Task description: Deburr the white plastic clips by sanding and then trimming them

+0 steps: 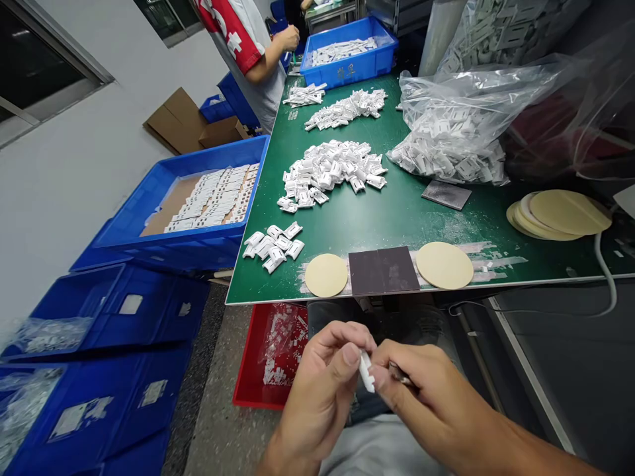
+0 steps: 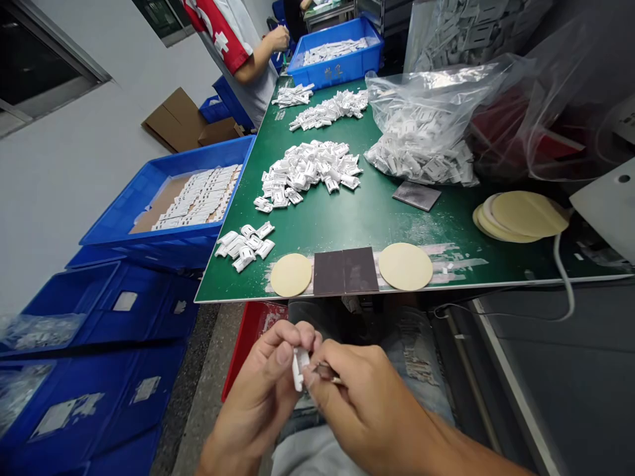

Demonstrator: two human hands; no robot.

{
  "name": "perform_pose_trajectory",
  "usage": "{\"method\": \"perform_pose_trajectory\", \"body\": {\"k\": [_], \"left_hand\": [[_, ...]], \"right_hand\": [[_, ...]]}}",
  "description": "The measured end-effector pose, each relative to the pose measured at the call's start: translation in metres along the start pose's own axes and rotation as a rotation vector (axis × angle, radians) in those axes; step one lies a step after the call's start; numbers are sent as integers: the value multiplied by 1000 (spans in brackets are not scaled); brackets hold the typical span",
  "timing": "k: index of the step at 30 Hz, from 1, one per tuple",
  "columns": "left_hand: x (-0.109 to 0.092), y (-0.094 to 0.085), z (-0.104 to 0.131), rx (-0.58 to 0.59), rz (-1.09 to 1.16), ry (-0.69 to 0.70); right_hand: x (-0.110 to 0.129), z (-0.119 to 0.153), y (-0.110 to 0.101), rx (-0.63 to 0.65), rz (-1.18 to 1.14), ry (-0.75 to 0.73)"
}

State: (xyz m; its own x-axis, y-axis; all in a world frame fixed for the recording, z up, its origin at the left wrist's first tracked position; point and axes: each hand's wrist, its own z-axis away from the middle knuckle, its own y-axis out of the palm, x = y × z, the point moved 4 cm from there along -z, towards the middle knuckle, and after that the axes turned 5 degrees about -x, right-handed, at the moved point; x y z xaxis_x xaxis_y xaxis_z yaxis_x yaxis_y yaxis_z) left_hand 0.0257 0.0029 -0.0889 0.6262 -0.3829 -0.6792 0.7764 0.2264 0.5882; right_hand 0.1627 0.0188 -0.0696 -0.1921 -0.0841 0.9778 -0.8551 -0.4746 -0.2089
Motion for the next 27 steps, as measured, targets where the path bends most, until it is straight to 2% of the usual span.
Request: {"method": "perform_pose_trajectory", "body": {"k": [4, 8, 15, 27], "left_hand": [[-2, 2, 0, -2, 93, -25], [-5, 5, 3, 4, 81, -22], [-5, 6, 5, 11, 62, -46], [-6, 2, 6, 0, 19, -36]], "right_hand": [[12, 4, -8, -152, 313, -352], [12, 3, -5, -166, 522, -485], [16, -3, 0, -280, 799, -613], [14, -4, 2, -313, 822, -592]]}}
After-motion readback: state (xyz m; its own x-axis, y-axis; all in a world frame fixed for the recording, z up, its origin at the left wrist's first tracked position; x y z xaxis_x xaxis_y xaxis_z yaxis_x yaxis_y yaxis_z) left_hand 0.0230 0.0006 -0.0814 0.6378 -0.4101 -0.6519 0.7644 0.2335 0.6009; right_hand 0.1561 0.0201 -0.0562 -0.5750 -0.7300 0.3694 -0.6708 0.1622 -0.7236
